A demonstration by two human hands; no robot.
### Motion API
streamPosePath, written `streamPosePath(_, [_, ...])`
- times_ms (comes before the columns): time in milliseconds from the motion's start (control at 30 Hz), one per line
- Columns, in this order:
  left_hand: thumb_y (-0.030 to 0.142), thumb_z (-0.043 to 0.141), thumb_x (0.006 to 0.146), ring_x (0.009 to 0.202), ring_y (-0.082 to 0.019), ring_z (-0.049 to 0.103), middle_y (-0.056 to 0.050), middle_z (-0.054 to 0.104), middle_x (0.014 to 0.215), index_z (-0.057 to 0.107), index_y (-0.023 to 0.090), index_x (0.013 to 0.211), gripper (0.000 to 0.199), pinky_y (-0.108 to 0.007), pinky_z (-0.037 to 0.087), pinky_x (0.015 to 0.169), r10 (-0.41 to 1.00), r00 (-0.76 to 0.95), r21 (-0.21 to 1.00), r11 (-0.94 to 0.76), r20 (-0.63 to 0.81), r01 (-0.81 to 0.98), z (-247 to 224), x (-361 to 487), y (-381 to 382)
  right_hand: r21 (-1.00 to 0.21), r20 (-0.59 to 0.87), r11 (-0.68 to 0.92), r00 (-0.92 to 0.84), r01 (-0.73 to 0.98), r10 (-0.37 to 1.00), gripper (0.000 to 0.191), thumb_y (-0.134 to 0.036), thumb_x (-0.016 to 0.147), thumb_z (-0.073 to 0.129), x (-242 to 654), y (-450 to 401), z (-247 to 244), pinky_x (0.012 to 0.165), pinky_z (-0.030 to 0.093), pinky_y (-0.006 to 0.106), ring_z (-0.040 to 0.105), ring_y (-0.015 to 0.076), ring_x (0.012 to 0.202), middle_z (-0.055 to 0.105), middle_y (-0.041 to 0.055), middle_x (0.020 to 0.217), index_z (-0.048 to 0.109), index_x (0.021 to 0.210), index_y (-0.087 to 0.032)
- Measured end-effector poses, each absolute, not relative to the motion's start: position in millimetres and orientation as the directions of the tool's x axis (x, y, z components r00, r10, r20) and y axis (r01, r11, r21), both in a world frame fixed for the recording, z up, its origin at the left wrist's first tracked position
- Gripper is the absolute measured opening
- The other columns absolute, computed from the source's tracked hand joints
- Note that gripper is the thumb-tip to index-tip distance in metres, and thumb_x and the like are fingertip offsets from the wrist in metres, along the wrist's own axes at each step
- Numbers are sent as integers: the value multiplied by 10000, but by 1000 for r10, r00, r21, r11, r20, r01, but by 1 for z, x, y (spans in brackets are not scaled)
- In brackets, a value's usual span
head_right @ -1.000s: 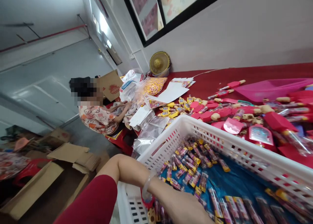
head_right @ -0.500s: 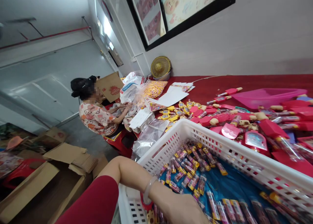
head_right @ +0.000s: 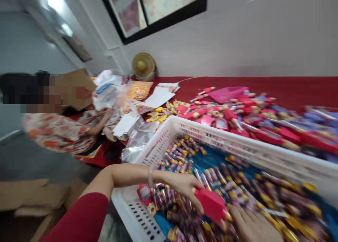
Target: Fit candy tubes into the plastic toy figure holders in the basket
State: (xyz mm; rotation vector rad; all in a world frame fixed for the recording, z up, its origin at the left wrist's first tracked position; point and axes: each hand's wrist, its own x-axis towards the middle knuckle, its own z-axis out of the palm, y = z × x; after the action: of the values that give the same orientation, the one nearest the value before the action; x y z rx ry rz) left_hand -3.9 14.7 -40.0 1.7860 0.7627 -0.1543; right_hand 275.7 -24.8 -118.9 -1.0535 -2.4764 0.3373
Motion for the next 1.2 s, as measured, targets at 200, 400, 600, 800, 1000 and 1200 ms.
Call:
streamPosePath(200, [295,614,806,989,-244,536,-99,603,1082,570,201,1213,421,-327,417,831,673,713,691,-421,-198,588,-26,-6,3,-296,91,577,-579,761,810,188,-236,875,487,257,-33,-75,538,405,242,625,183,606,674,24,704,636,990,-225])
streamPosePath(400, [566,534,839,534,-104,469,14,517,637,633,138,883,441,-206,388,499,519,774,817,-223,-363,533,-9,-21,-16,165,406,723,-715,670,570,293,-67,867,429,242,-56,-32,742,439,354,624,241,815,672,150,938,558,1128,-100])
streamPosePath(600, [471,714,712,632,-121,516,20,585,730,636,189,939,370,-199,333,556,618,754,729,-408,-223,550,10,-28,-36,-277,165,676,-659,683,734,219,-186,857,559,236,-88,-23,568,436,245,643,166,670,687,27,857,530,1074,-198])
streamPosePath(800, [472,683,752,683,-138,538,6,603,766,641,172,987,384,-198,347,582,653,719,745,-351,-240,567,-13,-28,-21,-273,327,654,-571,706,753,254,-181,896,489,237,-68,-53,703,477,335,637,225,809,681,98,936,543,1144,-161])
streamPosePath(1000, [510,632,796,676,-130,538,-6,612,794,637,155,1039,430,-200,387,592,630,738,788,-317,-241,528,-37,-31,-24,-644,128,490,-548,588,826,327,-371,954,448,242,-72,-43,752,487,306,639,209,864,686,89,1021,593,1173,-177])
streamPosePath(1200, [422,606,825,853,-191,586,-77,655,957,622,182,1109,373,-272,413,776,672,741,605,-585,-11,540,-32,-32,-30,-837,-98,214,-522,503,847,351,-447,876,567,245,-73,-29,792,497,299,630,220,918,681,50,1039,630,1122,-206])
